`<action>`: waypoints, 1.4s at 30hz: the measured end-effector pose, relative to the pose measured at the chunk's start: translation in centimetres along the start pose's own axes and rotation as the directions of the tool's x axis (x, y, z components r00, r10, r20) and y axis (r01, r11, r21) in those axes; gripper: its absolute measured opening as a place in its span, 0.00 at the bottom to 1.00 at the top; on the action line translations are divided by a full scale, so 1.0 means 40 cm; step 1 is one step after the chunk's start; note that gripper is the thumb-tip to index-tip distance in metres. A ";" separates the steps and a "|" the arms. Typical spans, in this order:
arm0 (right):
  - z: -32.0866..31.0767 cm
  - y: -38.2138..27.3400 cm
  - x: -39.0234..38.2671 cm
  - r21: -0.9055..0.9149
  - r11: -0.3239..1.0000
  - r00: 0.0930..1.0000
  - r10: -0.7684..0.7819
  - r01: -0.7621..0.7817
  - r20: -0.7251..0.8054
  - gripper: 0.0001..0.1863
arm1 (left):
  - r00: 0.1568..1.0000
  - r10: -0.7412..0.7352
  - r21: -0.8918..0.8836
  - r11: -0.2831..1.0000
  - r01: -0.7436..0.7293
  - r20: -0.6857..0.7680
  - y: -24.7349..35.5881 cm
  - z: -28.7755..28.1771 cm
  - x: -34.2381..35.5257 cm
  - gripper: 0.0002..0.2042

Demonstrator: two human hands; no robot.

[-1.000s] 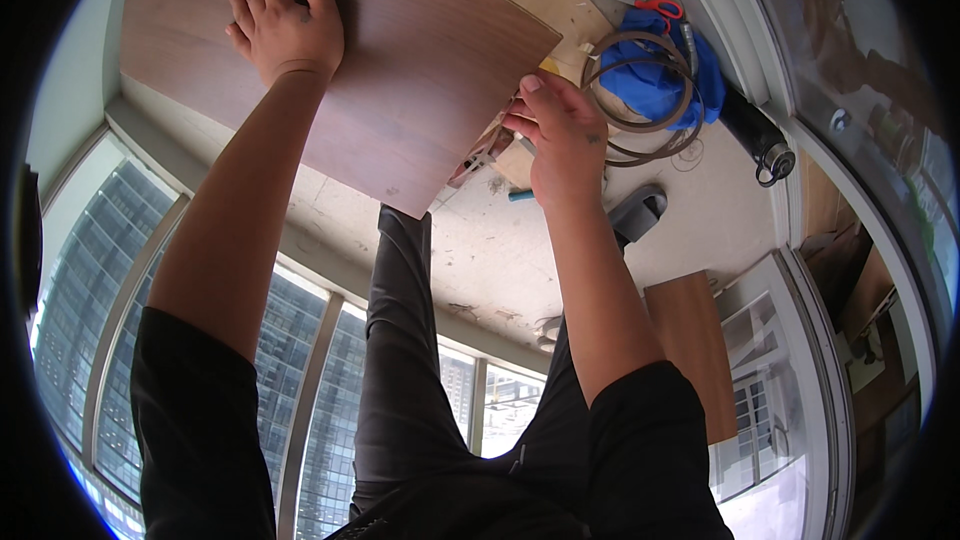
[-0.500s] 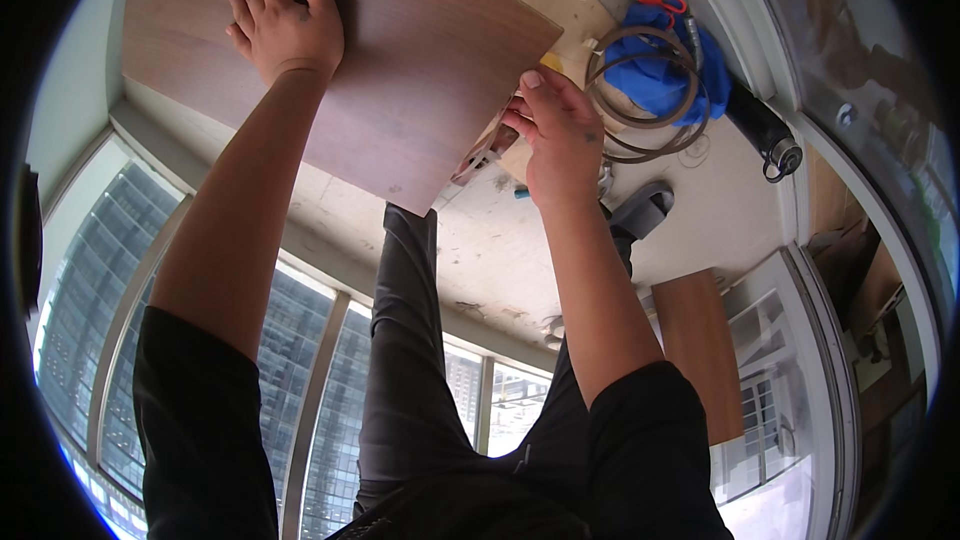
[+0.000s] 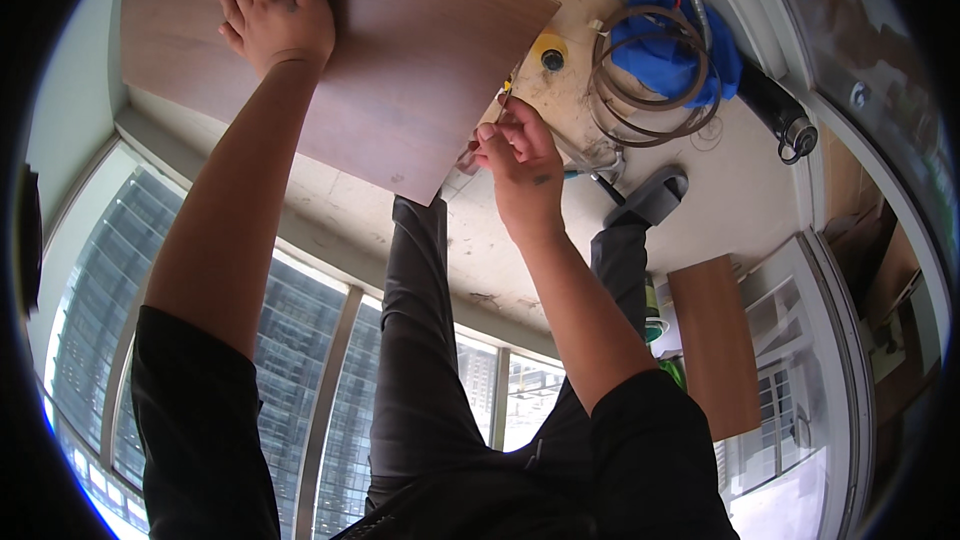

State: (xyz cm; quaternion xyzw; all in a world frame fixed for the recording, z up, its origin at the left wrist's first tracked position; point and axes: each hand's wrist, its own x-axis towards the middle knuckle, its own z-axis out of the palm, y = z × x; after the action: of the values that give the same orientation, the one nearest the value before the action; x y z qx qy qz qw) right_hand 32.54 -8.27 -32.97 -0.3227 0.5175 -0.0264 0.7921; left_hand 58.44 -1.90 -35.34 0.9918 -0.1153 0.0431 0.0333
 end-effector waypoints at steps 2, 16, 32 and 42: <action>0.019 0.015 -0.013 0.035 0.999 1.000 0.012 -0.013 0.013 0.19 | 1.000 0.001 0.011 1.000 -0.001 -0.006 -0.004 -0.001 0.003 0.32; -0.015 0.099 -0.055 0.051 0.997 0.994 0.054 -0.059 0.091 0.26 | 1.000 -0.007 0.020 1.000 0.007 0.000 0.002 0.002 0.008 0.33; -0.016 0.113 -0.032 0.003 0.999 0.987 0.033 -0.034 0.157 0.24 | 1.000 -0.017 0.026 1.000 0.016 0.026 0.001 0.000 0.007 0.33; -0.003 0.067 -0.018 -0.015 0.996 0.977 0.088 -0.087 0.195 0.23 | 0.998 -0.049 0.017 0.999 0.049 0.047 0.009 -0.013 0.003 0.33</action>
State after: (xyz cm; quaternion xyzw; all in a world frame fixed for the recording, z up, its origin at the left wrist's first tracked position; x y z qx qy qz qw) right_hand 31.35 -5.95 -33.85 -0.3030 0.4511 0.0419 0.8384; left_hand 58.45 -2.24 -34.79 0.9953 -0.0914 0.0195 0.0239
